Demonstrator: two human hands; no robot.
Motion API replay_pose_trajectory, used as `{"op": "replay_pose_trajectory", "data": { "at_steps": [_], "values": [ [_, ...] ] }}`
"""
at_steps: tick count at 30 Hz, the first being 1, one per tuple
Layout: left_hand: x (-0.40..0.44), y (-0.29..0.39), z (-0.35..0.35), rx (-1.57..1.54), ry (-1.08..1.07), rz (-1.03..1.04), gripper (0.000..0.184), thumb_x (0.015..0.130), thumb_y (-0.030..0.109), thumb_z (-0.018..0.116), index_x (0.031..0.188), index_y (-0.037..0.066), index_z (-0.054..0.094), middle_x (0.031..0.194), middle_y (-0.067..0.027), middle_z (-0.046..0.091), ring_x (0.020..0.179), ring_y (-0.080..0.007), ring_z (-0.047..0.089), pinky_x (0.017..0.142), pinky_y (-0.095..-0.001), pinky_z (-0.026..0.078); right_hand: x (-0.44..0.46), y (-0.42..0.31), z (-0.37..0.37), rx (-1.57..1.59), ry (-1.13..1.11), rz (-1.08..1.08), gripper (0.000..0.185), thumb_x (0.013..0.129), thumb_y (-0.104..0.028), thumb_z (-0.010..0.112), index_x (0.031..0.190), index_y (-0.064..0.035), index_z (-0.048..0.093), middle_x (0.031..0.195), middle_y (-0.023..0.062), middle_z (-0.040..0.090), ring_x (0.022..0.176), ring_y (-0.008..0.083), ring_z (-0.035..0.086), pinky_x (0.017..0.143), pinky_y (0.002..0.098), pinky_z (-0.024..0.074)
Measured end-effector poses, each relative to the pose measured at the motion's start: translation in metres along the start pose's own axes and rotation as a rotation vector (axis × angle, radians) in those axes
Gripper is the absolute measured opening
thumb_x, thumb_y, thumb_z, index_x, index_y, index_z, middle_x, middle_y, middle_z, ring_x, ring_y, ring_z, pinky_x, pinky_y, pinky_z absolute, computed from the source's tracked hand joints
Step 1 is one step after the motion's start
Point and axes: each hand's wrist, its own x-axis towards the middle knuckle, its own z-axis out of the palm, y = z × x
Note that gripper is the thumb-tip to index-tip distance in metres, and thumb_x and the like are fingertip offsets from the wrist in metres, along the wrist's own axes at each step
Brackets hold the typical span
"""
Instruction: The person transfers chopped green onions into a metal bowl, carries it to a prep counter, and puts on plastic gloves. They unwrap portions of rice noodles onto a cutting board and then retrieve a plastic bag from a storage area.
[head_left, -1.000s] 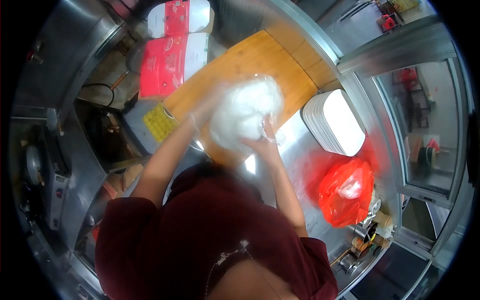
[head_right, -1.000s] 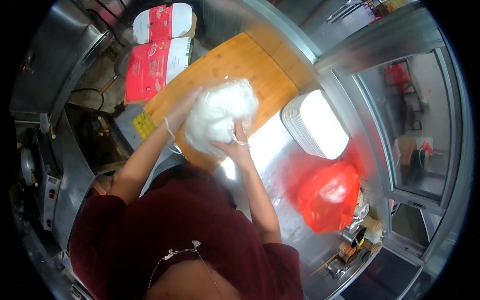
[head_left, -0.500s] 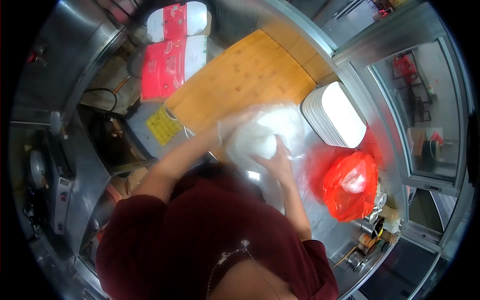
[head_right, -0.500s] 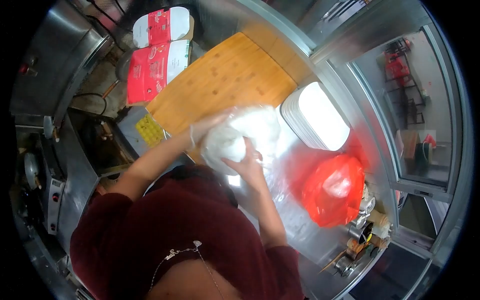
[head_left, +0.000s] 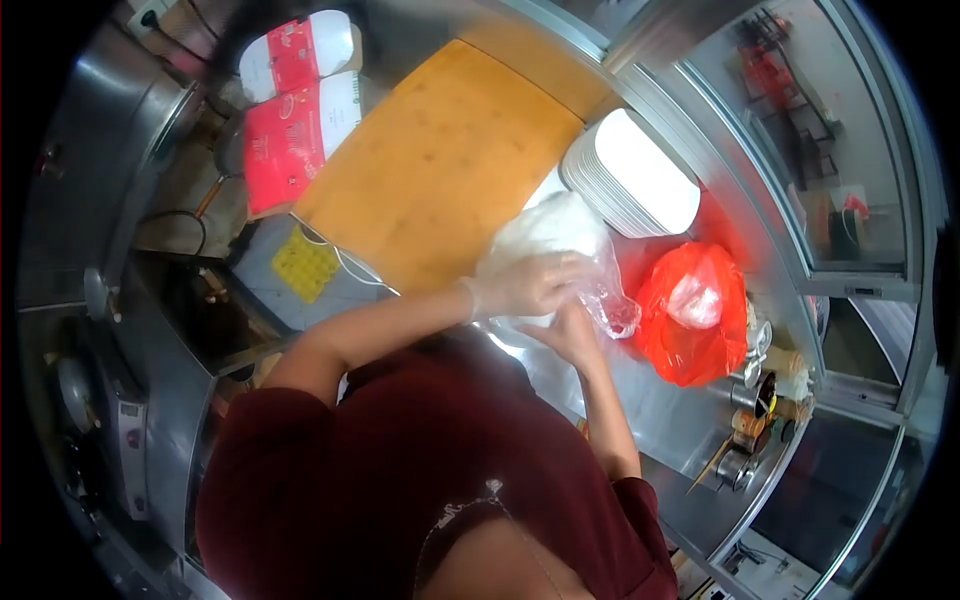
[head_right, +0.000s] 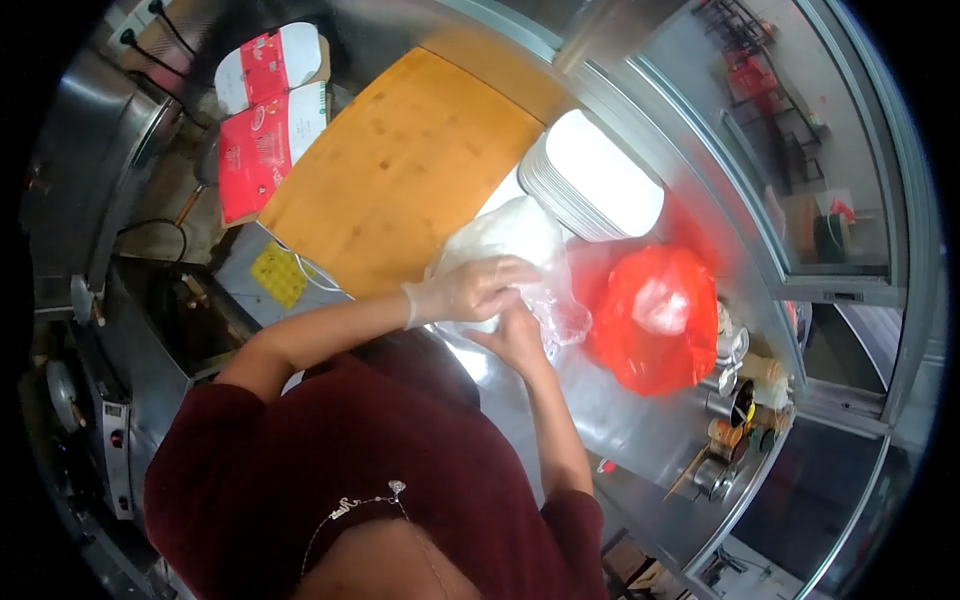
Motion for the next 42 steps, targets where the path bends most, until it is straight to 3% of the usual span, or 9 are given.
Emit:
{"op": "replay_pose_trajectory", "data": {
  "at_steps": [3, 7, 13, 19, 23, 24, 25, 37, 42],
  "values": [
    [-0.012, -0.01, -0.006, -0.052, -0.343, -0.311, 0.031, 0.087, 0.017, 0.049, 0.113, 0.001, 0.054, 0.11, -0.0149, 0.057, 0.102, -0.0286, 0.054, 0.085, -0.0359, 0.044, -0.003, 0.019, 0.009, -0.052, -0.009, -0.131, 0.07, 0.056, -0.023, 0.08, 0.114, -0.0021, 0.048, 0.104, 0.0199, 0.057, 0.097, 0.0354, 0.054, 0.083, 0.0399, 0.0443],
    [-0.041, -0.031, -0.022, -0.199, -0.402, -0.575, 0.041, 0.087, 0.029, 0.05, 0.115, -0.001, 0.052, 0.112, -0.0174, 0.055, 0.107, -0.0292, 0.05, 0.093, -0.0353, 0.037, -0.003, 0.016, -0.004, -0.058, -0.1, -0.126, 0.081, 0.054, -0.023, 0.08, 0.124, -0.0067, 0.043, 0.106, 0.0176, 0.057, 0.102, 0.035, 0.053, 0.087, 0.0381, 0.0422],
    [-0.046, 0.01, -0.042, 0.339, -0.681, -0.465, 0.09, 0.058, 0.045, 0.076, 0.128, 0.003, 0.039, 0.129, -0.0176, 0.041, 0.123, -0.0335, 0.033, 0.104, -0.0427, 0.023, -0.003, -0.01, -0.004, -0.129, -0.161, -0.089, 0.079, 0.056, -0.032, 0.077, 0.124, -0.0085, 0.044, 0.09, 0.0134, 0.063, 0.08, 0.0332, 0.061, 0.078, 0.0387, 0.0466],
    [-0.099, -0.008, -0.055, 0.233, -0.283, -0.335, 0.094, 0.054, 0.044, 0.08, 0.128, 0.006, 0.037, 0.129, -0.0161, 0.039, 0.124, -0.035, 0.031, 0.106, -0.0445, 0.018, 0.029, -0.061, 0.035, -0.439, -0.159, -0.307, 0.052, 0.062, -0.029, 0.072, 0.106, -0.0083, 0.052, 0.082, 0.0122, 0.062, 0.072, 0.0288, 0.062, 0.066, 0.0404, 0.047],
    [-0.135, -0.054, -0.02, -0.193, -0.119, -0.578, 0.087, 0.057, 0.04, 0.08, 0.126, 0.006, 0.039, 0.127, -0.0128, 0.042, 0.121, -0.0297, 0.036, 0.103, -0.0388, 0.026, 0.043, -0.07, 0.032, -0.426, -0.098, -0.369, 0.047, 0.059, -0.016, 0.071, 0.102, -0.0053, 0.053, 0.077, 0.0125, 0.062, 0.07, 0.0278, 0.063, 0.06, 0.0385, 0.0478],
    [-0.127, -0.049, -0.022, -0.087, -0.069, -0.465, 0.084, 0.058, 0.036, 0.081, 0.124, 0.005, 0.04, 0.124, -0.0121, 0.044, 0.117, -0.0278, 0.04, 0.101, -0.0362, 0.03, 0.048, -0.072, 0.022, -0.417, -0.093, -0.355, 0.049, 0.059, -0.015, 0.071, 0.104, -0.0057, 0.053, 0.077, 0.0124, 0.063, 0.07, 0.028, 0.063, 0.06, 0.0383, 0.0479],
    [-0.113, -0.036, -0.029, -0.074, -0.002, -0.613, 0.083, 0.057, 0.031, 0.082, 0.125, 0.005, 0.04, 0.124, -0.0129, 0.044, 0.115, -0.0286, 0.042, 0.099, -0.0378, 0.032, 0.052, -0.081, 0.005, -0.414, -0.099, -0.318, 0.051, 0.059, -0.015, 0.072, 0.106, -0.0068, 0.054, 0.078, 0.0124, 0.063, 0.071, 0.0282, 0.063, 0.061, 0.0382, 0.0482],
    [0.023, 0.058, -0.155, 0.187, 0.317, 0.037, 0.061, 0.056, 0.022, 0.082, 0.106, 0.0, 0.055, 0.102, -0.0172, 0.059, 0.101, -0.0303, 0.055, 0.09, -0.0364, 0.041, 0.095, -0.197, -0.118, -0.235, 0.208, -0.53, 0.05, 0.053, -0.011, 0.076, 0.102, -0.0077, 0.063, 0.085, 0.0111, 0.064, 0.073, 0.0251, 0.063, 0.067, 0.032, 0.0501],
    [0.017, 0.095, -0.223, -0.05, 0.157, -0.525, 0.058, 0.065, 0.035, 0.076, 0.105, -0.001, 0.056, 0.094, -0.0109, 0.061, 0.088, -0.0201, 0.06, 0.077, -0.0287, 0.046, 0.173, -0.212, -0.113, 0.244, -0.222, -0.413, 0.048, 0.06, -0.017, 0.079, 0.1, 0.0014, 0.061, 0.091, 0.0091, 0.064, 0.083, 0.0157, 0.061, 0.073, 0.0275, 0.0483]
  ]
}}
